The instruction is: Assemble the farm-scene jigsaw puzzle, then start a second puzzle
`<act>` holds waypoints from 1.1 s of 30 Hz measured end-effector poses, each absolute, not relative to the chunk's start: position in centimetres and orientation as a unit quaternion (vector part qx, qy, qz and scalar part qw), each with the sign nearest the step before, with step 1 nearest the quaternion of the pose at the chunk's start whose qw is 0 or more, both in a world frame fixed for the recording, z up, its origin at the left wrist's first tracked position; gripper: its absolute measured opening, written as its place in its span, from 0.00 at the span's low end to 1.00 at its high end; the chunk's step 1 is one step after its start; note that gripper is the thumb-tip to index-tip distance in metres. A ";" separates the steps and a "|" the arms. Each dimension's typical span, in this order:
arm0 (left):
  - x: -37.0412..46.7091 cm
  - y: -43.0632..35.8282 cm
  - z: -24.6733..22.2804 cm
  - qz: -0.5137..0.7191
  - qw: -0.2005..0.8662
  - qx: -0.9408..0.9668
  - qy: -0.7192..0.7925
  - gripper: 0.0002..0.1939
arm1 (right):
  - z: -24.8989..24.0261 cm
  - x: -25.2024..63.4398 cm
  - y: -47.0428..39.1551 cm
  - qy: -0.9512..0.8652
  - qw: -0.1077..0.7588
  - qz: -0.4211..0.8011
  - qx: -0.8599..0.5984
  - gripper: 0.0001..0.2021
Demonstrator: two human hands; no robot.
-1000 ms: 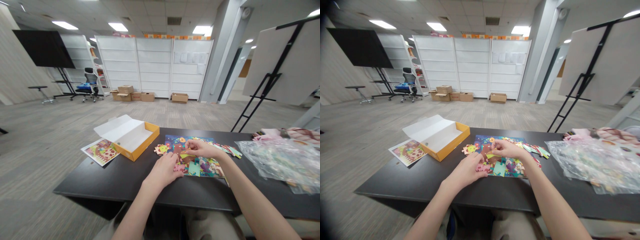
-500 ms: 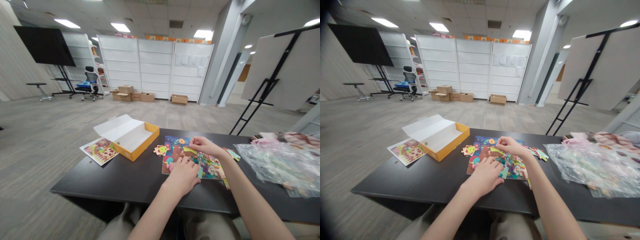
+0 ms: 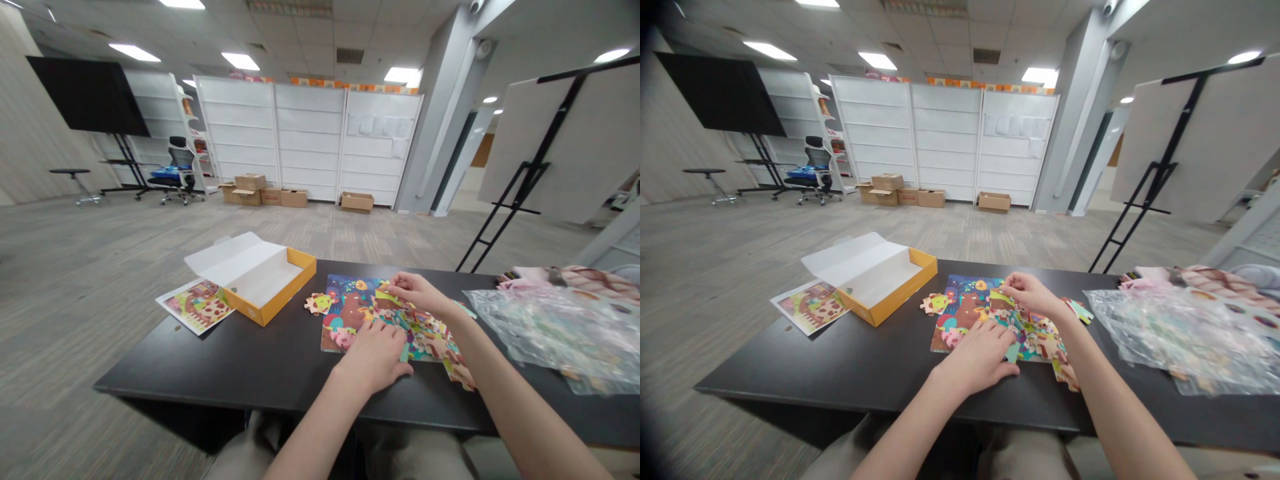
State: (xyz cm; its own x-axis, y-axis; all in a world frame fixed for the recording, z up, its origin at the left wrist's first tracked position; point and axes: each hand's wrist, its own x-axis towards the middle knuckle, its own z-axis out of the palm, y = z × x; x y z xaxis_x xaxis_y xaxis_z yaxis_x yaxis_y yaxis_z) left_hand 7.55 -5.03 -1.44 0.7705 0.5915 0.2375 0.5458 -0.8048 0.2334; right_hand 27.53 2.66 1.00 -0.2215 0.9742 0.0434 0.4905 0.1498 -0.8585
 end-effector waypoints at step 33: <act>-7.5 -2.9 0.3 0.182 0.067 0.854 0.483 0.15 | 1.5 27.4 0.1 -0.738 0.203 0.450 -0.459 0.22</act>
